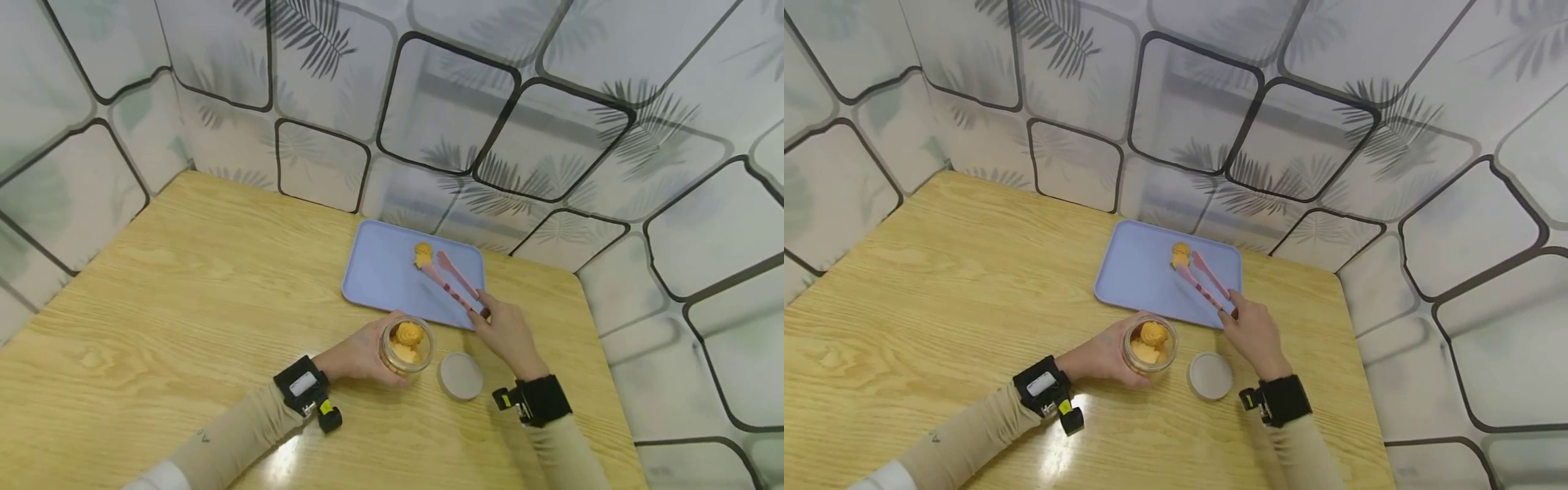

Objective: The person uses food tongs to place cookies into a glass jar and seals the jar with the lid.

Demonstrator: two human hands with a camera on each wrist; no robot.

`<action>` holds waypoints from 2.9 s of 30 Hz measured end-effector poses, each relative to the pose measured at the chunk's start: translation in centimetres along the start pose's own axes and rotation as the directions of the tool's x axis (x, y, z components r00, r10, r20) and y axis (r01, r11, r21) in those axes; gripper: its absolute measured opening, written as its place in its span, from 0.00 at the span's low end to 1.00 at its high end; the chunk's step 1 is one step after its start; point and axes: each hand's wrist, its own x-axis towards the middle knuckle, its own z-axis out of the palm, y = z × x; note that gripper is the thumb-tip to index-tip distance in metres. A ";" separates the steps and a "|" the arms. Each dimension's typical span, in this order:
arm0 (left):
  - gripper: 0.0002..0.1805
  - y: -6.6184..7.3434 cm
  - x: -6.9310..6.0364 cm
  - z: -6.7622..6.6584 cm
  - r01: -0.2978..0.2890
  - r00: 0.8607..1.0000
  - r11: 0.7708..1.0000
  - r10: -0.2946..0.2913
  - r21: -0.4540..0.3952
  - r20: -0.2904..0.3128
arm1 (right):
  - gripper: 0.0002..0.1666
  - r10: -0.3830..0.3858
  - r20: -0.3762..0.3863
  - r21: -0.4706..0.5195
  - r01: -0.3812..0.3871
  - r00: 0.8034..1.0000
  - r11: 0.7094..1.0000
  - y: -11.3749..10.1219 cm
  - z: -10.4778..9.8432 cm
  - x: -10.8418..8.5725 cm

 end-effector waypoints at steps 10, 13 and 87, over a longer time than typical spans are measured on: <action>0.48 -0.2 0.0 0.3 0.027 1.000 0.998 -0.027 -0.053 -0.007 | 0.22 0.016 0.002 -0.074 -0.016 1.000 0.997 -0.2 1.9 3.2; 0.48 -0.1 -0.1 0.2 0.034 0.999 0.999 -0.035 -0.041 -0.009 | 0.23 0.042 -0.002 0.086 -0.041 0.999 0.995 -0.4 0.9 1.4; 0.47 0.2 -0.3 0.0 0.045 0.999 0.998 -0.045 -0.048 0.000 | 0.25 -0.074 -0.030 0.373 0.080 0.997 0.924 -2.8 -4.2 -7.4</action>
